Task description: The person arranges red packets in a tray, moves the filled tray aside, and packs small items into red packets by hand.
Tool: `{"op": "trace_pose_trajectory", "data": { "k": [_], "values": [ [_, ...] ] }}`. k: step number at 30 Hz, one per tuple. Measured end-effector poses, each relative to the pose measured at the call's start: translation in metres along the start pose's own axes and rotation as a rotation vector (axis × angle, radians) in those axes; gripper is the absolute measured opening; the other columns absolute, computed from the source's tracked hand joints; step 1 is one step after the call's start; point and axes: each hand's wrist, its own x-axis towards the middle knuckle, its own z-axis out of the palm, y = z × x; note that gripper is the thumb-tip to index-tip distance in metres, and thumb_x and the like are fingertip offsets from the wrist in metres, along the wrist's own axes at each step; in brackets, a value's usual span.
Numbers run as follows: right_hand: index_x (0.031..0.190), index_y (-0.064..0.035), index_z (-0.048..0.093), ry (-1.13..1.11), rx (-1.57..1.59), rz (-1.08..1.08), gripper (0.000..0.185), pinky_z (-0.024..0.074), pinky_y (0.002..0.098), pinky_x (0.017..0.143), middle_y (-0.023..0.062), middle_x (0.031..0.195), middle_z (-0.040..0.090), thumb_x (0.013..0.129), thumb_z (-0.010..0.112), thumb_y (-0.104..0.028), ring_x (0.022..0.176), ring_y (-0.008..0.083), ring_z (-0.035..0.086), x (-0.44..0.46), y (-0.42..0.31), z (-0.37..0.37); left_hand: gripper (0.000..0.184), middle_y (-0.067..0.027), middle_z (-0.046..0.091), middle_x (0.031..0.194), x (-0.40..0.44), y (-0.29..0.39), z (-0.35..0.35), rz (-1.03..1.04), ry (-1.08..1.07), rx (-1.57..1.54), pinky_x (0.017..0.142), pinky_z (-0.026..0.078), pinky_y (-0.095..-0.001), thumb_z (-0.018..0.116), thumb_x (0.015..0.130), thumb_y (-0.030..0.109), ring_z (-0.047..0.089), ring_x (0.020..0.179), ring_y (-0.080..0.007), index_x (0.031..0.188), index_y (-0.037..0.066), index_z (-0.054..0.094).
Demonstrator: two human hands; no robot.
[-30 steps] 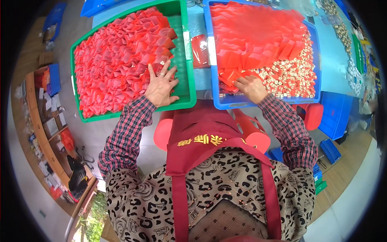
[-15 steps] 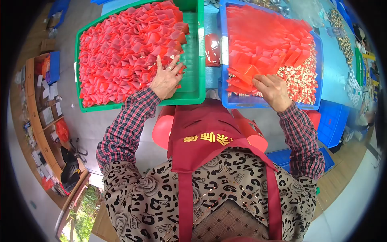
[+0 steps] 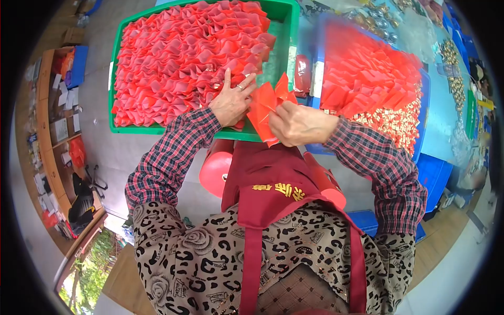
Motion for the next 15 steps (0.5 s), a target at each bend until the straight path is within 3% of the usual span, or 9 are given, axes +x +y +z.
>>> {"op": "trace_pose_trajectory", "data": {
  "k": [5,15],
  "values": [
    [0.075,-0.0055,0.059,-0.035,0.074,-0.117,0.005,0.0424,0.0304,0.062,0.0085,0.075,0.055,0.074,0.060,-0.010,0.061,0.0206,0.049,0.015,0.010,0.014,0.035,-0.0100,0.041,0.145,-0.008,-0.006,0.005,0.007,0.052,-0.026,0.103,0.009,-0.0808,0.062,0.080,0.023,0.017,0.147,-0.0295,0.112,0.012,0.064],
    [0.075,-0.0044,0.063,-0.182,0.235,-0.092,0.007,0.0440,0.0329,0.061,0.0106,0.075,0.059,0.073,0.060,-0.010,0.060,0.0231,0.051,0.025,0.006,0.027,0.035,-0.0092,0.041,0.145,-0.012,-0.012,0.003,0.019,0.060,-0.063,0.106,0.010,-0.0778,0.061,0.080,0.020,0.017,0.147,-0.0283,0.113,0.011,0.064]
  ]
}}
